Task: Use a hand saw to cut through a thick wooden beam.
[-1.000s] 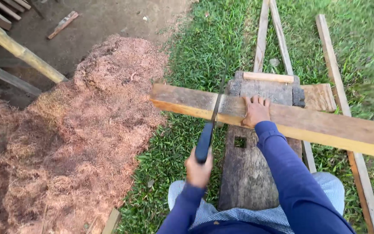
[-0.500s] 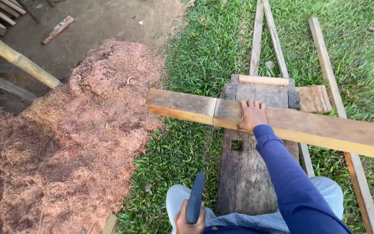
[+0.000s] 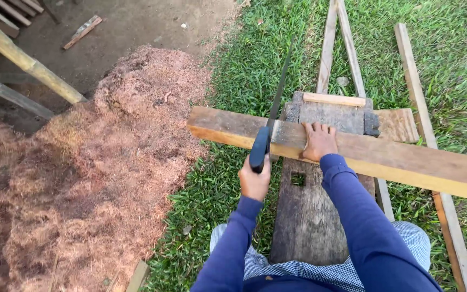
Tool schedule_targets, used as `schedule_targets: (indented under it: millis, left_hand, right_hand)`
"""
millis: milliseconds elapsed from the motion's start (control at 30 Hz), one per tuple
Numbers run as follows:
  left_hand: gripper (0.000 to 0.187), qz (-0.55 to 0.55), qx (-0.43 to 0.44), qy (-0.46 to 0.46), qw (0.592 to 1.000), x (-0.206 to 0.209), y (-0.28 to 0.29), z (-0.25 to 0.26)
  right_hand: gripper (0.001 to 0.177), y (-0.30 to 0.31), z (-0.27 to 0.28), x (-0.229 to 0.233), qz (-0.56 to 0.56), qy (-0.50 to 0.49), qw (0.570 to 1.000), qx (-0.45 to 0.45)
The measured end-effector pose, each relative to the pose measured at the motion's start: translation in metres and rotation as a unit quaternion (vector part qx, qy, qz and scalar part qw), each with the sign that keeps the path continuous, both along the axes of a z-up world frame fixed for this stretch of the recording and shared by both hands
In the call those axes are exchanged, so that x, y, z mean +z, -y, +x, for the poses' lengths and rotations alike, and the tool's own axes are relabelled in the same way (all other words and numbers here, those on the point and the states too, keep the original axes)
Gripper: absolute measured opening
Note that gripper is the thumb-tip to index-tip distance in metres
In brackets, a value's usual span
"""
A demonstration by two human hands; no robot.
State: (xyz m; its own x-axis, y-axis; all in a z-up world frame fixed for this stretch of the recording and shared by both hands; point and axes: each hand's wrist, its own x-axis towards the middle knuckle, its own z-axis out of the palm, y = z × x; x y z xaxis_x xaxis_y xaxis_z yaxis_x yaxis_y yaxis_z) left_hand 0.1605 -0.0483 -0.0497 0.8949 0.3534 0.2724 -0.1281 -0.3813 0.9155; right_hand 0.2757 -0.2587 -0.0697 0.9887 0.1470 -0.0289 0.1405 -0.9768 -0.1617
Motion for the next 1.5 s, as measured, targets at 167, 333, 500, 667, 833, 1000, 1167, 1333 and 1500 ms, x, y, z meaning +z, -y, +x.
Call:
schedule_targets:
  millis: [167, 333, 500, 667, 833, 1000, 1167, 1333, 1500]
  left_hand:
    - [0.024, -0.108, 0.003, 0.021, 0.994, -0.026, -0.009, -0.012]
    - [0.021, -0.161, 0.004, 0.031, 0.986, -0.024, -0.005, -0.010]
    - [0.017, -0.066, 0.010, 0.001, 0.998, 0.001, 0.011, -0.004]
    - [0.019, -0.026, 0.002, -0.011, 1.000, -0.009, 0.024, 0.033]
    - [0.020, -0.001, -0.013, 0.001, 1.000, 0.001, 0.032, 0.040]
    - [0.020, -0.037, -0.022, 0.003, 0.999, -0.023, 0.030, 0.018]
    - [0.020, -0.027, 0.006, 0.016, 0.999, -0.022, 0.030, 0.021]
    - [0.019, -0.039, 0.004, 0.031, 0.999, -0.015, 0.029, 0.025]
    - [0.022, -0.061, -0.014, -0.052, 0.997, 0.008, 0.023, -0.038]
  right_hand:
    - [0.122, 0.043, -0.036, -0.008, -0.021, 0.111, 0.994, 0.003]
    - [0.129, 0.109, -0.055, -0.004, -0.099, 0.139, 0.985, -0.012]
    - [0.124, 0.117, -0.039, -0.003, -0.093, 0.064, 0.994, -0.011]
    - [0.124, 0.124, 0.000, 0.005, -0.087, 0.076, 0.993, -0.005]
    - [0.125, 0.142, 0.034, -0.001, -0.089, 0.126, 0.986, 0.059]
    - [0.121, 0.127, 0.002, 0.007, -0.102, 0.071, 0.992, 0.011]
    - [0.126, 0.122, 0.008, -0.006, -0.116, 0.073, 0.991, -0.001]
    - [0.143, 0.065, 0.034, -0.011, -0.109, 0.058, 0.992, -0.006]
    - [0.128, 0.040, 0.030, -0.014, -0.042, 0.031, 0.995, -0.080]
